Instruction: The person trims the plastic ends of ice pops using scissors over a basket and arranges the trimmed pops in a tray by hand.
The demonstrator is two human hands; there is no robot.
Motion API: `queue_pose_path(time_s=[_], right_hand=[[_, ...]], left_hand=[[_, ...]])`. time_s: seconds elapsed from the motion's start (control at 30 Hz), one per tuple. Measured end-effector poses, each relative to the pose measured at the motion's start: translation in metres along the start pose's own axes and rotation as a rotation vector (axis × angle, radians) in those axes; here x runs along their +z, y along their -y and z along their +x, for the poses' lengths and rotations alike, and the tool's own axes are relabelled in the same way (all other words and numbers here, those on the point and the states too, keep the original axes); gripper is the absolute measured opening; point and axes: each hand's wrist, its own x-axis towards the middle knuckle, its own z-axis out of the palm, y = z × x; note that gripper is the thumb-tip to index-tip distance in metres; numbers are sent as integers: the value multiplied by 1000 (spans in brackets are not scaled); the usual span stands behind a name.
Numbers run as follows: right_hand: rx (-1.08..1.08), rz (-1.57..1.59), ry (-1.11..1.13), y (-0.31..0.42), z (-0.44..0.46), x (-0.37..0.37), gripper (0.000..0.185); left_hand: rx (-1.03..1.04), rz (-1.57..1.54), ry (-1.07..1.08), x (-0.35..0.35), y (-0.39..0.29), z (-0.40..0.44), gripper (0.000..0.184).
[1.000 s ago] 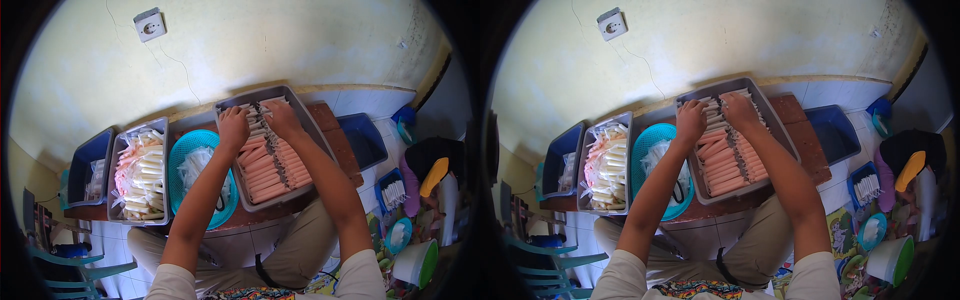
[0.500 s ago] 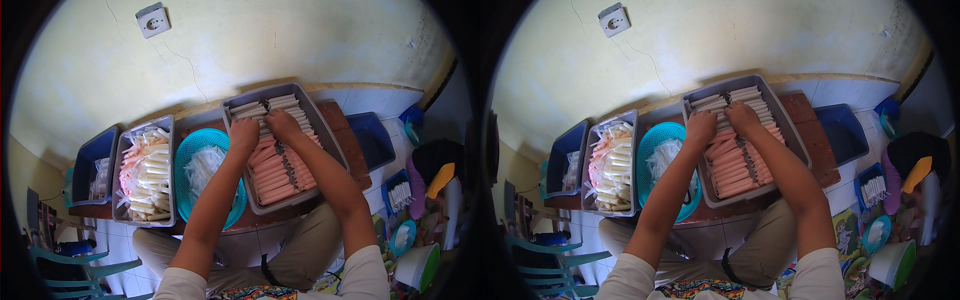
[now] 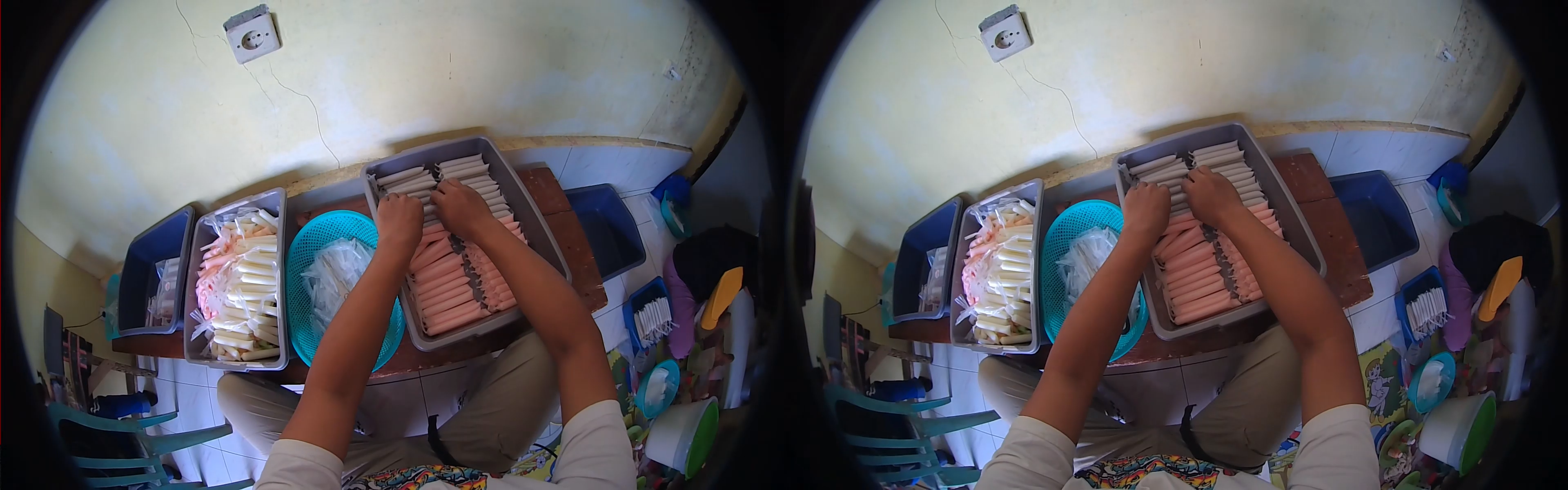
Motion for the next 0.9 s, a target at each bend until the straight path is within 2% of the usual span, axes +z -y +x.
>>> queue_pose_path(time_s=[0.17,0.3,0.37,0.57,0.7,0.9], right_hand=[[26,14,39,0,-1,-9,13],[61,30,36,0,-4,-30,13],[106,46,34,-5,-7,-36,13],[229,168,-30,1,-17,-65,17],[221,177,-100,14,-22,-72,17],[194,378,-37,50,-16,-77,22]], left_hand=[[-57,-85,-2,-3,-3,-1,10],[-26,-102,-61,-13,-3,-5,10],[43,-163,-146,-19,-1,-8,11],[61,-418,-357,-26,3,-20,18],[66,-424,-425,-37,10,-32,18],[186,-452,-591,-64,34,-49,24]])
